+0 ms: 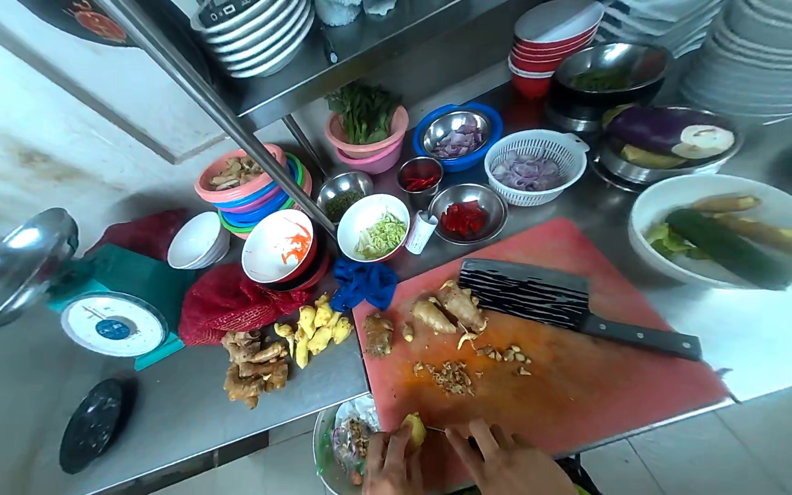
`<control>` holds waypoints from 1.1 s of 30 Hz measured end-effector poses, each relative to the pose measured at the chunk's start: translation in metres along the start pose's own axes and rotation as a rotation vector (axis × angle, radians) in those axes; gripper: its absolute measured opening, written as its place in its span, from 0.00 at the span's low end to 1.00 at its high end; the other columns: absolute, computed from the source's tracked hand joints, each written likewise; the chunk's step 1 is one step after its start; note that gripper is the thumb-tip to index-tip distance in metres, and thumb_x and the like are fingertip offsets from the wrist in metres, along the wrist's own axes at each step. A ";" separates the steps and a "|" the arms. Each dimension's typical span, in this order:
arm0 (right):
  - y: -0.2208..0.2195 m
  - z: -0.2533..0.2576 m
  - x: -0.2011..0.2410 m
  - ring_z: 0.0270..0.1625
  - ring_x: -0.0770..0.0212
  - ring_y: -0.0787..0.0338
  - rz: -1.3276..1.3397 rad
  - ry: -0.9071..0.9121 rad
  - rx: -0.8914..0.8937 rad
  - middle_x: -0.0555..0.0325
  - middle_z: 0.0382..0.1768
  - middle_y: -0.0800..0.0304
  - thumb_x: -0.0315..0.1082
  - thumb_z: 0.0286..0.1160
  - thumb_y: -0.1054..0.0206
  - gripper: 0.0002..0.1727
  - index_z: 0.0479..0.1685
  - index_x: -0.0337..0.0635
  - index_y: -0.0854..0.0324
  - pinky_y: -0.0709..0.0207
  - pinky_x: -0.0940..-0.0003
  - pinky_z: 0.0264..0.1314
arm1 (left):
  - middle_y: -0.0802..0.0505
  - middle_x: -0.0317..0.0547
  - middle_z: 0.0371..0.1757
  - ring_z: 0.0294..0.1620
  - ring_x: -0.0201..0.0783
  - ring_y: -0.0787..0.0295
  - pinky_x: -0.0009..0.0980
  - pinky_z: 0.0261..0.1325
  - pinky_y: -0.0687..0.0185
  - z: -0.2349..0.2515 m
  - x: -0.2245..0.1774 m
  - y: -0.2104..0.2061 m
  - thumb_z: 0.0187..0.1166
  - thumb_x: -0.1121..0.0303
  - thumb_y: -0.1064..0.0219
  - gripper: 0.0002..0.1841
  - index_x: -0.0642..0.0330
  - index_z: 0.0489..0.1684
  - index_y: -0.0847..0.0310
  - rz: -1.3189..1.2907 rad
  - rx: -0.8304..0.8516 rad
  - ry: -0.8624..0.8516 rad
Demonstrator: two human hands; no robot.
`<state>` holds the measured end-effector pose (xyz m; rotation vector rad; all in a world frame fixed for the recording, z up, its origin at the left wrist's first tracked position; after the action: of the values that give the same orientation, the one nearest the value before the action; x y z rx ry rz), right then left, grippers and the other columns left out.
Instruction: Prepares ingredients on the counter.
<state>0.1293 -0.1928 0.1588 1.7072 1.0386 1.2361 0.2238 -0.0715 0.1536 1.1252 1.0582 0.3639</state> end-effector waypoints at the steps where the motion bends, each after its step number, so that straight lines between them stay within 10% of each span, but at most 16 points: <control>1: 0.000 0.001 -0.002 0.45 0.42 0.07 -0.023 0.021 -0.014 0.39 0.55 0.13 0.21 0.78 0.39 0.27 0.77 0.46 0.19 0.13 0.55 0.37 | 0.09 0.67 0.46 0.42 0.58 0.07 0.49 0.48 0.09 0.003 -0.001 0.001 0.61 0.79 0.22 0.16 0.68 0.50 0.07 0.003 0.028 0.036; 6: -0.007 0.002 -0.015 0.45 0.42 0.07 -0.055 0.031 -0.077 0.39 0.54 0.13 0.21 0.74 0.35 0.29 0.75 0.54 0.17 0.13 0.55 0.35 | 0.07 0.58 0.49 0.44 0.47 0.06 0.43 0.51 0.07 0.014 0.034 -0.002 0.56 0.76 0.15 0.22 0.66 0.52 0.08 -0.251 0.152 0.297; 17: 0.001 -0.005 -0.027 0.56 0.33 0.09 0.544 -0.344 0.197 0.31 0.70 0.19 0.37 0.90 0.44 0.24 0.80 0.63 0.20 0.16 0.40 0.56 | 0.08 0.64 0.55 0.53 0.45 0.05 0.36 0.55 0.06 0.002 0.052 -0.010 0.56 0.82 0.17 0.23 0.74 0.54 0.12 -0.492 0.044 0.232; 33: 0.000 -0.006 -0.034 0.46 0.40 0.06 0.545 -0.174 -0.061 0.38 0.58 0.11 0.33 0.83 0.37 0.21 0.70 0.65 0.11 0.13 0.44 0.42 | 0.09 0.61 0.62 0.58 0.39 0.06 0.33 0.63 0.10 0.014 0.053 -0.013 0.67 0.83 0.25 0.23 0.77 0.65 0.18 -0.672 0.257 0.199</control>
<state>0.1166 -0.2231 0.1486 2.0826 0.4342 1.3942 0.2584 -0.0478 0.1163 0.8976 1.6179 -0.2051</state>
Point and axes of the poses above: each hand's wrist, its own z-axis towards the middle knuckle, its own y-axis out of the back of the hand, x = y × z, the point moved 7 cm from there along z, towards the middle knuckle
